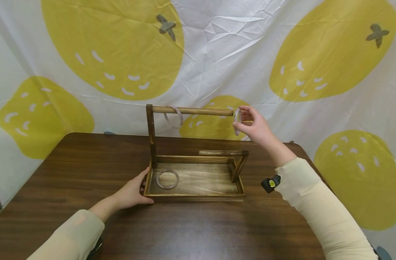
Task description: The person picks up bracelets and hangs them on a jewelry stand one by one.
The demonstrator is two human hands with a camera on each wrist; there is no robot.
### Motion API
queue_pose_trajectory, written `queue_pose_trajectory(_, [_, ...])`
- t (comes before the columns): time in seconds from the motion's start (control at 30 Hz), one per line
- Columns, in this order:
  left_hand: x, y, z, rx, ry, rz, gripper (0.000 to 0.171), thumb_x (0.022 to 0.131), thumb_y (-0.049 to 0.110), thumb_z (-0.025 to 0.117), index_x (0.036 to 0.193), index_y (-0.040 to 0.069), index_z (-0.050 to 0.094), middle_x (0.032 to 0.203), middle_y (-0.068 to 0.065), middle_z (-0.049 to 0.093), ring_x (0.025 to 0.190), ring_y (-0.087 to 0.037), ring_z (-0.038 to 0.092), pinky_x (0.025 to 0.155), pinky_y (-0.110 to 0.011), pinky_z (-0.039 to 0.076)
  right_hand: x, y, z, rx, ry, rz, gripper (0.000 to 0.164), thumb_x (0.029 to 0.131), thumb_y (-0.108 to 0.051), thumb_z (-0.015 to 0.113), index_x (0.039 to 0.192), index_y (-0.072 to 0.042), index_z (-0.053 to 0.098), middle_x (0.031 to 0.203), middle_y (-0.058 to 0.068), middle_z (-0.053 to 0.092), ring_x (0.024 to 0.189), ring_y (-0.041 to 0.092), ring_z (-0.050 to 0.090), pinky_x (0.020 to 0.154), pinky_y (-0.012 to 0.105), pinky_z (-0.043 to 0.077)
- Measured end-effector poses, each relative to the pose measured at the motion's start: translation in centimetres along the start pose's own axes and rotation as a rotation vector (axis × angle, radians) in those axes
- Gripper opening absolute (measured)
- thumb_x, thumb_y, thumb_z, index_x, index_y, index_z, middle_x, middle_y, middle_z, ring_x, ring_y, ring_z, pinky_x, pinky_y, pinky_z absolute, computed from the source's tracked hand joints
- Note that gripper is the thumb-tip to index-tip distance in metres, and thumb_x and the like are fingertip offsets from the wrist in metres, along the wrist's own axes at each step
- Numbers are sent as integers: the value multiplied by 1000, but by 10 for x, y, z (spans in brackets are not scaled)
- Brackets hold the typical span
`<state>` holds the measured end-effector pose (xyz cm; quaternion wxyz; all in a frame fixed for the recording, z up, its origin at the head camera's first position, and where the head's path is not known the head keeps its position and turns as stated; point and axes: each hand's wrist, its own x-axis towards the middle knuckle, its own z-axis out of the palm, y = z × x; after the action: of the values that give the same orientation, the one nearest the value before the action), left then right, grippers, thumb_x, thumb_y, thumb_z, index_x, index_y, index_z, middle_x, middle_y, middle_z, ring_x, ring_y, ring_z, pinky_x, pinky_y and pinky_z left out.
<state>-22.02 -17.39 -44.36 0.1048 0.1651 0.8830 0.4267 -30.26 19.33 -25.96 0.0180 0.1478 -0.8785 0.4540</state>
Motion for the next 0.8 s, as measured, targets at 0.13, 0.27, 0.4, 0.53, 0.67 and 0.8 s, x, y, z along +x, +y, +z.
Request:
queue_pose_trajectory(0.13, [0, 0, 0, 1, 0, 1, 111, 69, 15, 83, 148, -5, 7, 127, -34, 45, 103, -37, 59, 84, -44, 52, 3, 3, -1, 3, 9, 2, 64, 89, -14, 58, 144, -2, 28, 137, 25, 37, 124, 40, 40, 106, 50, 35])
queue_pose_trajectory(0.27, [0, 0, 0, -3, -2, 3, 111, 69, 15, 83, 147, -6, 7, 127, -34, 45, 103, -37, 59, 84, -43, 52, 5, 4, -2, 2, 13, 1, 64, 88, -14, 58, 144, -1, 28, 137, 25, 37, 125, 40, 40, 107, 49, 35])
queue_pose_trajectory(0.4, [0, 0, 0, -3, -3, 2, 111, 69, 15, 83, 148, -6, 7, 128, -34, 44, 103, -38, 59, 84, -43, 52, 8, 4, -3, -4, 14, 1, 66, 89, -15, 58, 145, 0, 26, 136, 25, 37, 124, 39, 41, 106, 49, 35])
queue_pose_trajectory(0.53, [0, 0, 0, -2, -1, -3, 111, 69, 14, 83, 148, -5, 7, 127, -34, 45, 103, -38, 59, 84, -43, 52, 9, 3, -2, 1, 14, 4, 67, 89, -15, 58, 146, -1, 25, 137, 25, 38, 124, 39, 41, 106, 48, 35])
queue_pose_trajectory(0.67, [0, 1, 0, -7, 1, -6, 111, 69, 14, 83, 147, -5, 8, 126, -34, 45, 103, -38, 59, 84, -43, 52, 11, 2, -2, -6, 15, 3, 67, 88, -15, 58, 145, 0, 26, 136, 25, 39, 125, 39, 41, 107, 47, 35])
queue_pose_trajectory(0.8, [0, 1, 0, -6, 3, -6, 111, 69, 14, 83, 148, -5, 8, 124, -33, 47, 102, -37, 59, 84, -43, 52, 13, 0, -2, -15, 14, -1, 66, 89, -15, 58, 144, 1, 27, 135, 25, 40, 125, 39, 42, 107, 46, 35])
